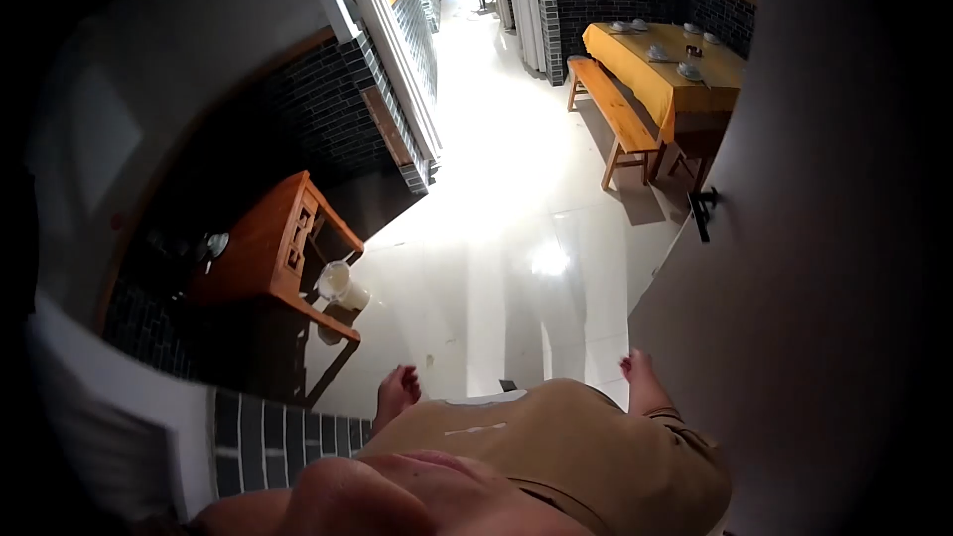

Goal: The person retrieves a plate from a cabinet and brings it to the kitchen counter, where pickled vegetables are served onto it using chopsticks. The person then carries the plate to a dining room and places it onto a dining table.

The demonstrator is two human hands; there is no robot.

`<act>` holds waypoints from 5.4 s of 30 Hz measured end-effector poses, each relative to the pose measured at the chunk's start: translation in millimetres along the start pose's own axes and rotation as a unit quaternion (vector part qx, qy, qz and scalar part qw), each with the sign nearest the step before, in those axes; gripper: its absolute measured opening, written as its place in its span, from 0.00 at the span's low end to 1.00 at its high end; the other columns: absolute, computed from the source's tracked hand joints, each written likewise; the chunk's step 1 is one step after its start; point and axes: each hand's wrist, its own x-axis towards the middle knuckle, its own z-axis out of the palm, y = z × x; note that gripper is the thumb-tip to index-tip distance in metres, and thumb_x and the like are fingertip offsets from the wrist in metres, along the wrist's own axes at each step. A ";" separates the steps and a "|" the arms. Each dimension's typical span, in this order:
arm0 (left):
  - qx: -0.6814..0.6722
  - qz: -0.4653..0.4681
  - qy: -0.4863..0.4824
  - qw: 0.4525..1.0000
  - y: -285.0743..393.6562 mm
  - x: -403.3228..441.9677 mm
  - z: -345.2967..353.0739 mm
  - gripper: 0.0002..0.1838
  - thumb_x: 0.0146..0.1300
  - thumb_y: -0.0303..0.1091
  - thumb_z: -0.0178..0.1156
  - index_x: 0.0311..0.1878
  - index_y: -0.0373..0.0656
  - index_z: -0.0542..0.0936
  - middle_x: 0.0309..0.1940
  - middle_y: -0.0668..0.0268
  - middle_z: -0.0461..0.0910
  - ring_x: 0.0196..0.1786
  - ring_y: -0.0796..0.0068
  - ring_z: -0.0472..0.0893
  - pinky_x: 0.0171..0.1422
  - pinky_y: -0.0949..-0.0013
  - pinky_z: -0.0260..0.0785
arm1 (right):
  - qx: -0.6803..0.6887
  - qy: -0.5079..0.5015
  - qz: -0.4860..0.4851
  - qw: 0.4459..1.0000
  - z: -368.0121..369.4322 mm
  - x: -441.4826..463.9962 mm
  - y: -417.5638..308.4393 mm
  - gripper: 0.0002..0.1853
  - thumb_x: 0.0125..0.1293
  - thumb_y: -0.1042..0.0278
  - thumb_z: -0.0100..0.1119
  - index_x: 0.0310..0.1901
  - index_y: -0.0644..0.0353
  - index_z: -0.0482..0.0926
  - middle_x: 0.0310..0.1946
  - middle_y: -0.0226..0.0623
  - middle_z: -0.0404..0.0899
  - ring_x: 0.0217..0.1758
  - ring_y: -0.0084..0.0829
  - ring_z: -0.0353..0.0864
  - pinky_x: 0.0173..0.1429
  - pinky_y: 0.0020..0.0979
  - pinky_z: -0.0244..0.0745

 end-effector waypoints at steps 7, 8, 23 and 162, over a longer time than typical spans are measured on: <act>0.036 -0.035 -0.198 0.979 118.3 192.5 210.9 0.10 0.61 0.35 0.51 0.37 0.37 0.74 0.24 0.68 0.71 0.24 0.81 0.69 0.25 0.78 0.61 | 0.062 0.068 -0.002 0.996 31.5 -49.7 -112.6 0.12 0.61 0.58 0.47 0.25 0.54 0.67 0.14 0.31 0.69 0.19 0.30 0.74 0.18 0.32 0.66; 0.034 -0.042 -0.206 0.977 125.7 221.4 233.6 0.10 0.62 0.35 0.50 0.38 0.37 0.74 0.24 0.68 0.71 0.24 0.80 0.69 0.26 0.78 0.62 | 0.069 0.100 0.005 0.993 28.6 -26.9 -117.2 0.12 0.62 0.58 0.46 0.24 0.54 0.67 0.14 0.32 0.69 0.18 0.30 0.73 0.18 0.32 0.65; -0.238 0.026 -0.188 0.953 337.0 573.7 402.8 0.27 0.66 0.53 0.42 0.55 0.39 0.68 0.45 0.58 0.73 0.45 0.65 0.73 0.48 0.66 0.68 | 0.028 -0.334 0.077 0.939 724.4 255.5 -471.9 0.18 0.68 0.51 0.42 0.46 0.58 0.71 0.37 0.37 0.77 0.34 0.33 0.77 0.32 0.28 0.75; -0.352 0.275 -0.448 0.774 2443.6 4475.5 2568.4 0.42 0.62 0.65 0.33 0.69 0.43 0.44 0.70 0.49 0.39 0.72 0.54 0.41 0.72 0.49 0.30 | 0.093 -0.830 0.067 0.546 4603.9 2142.6 -2518.5 0.44 0.61 0.31 0.32 0.66 0.63 0.49 0.68 0.43 0.48 0.72 0.39 0.45 0.69 0.42 0.46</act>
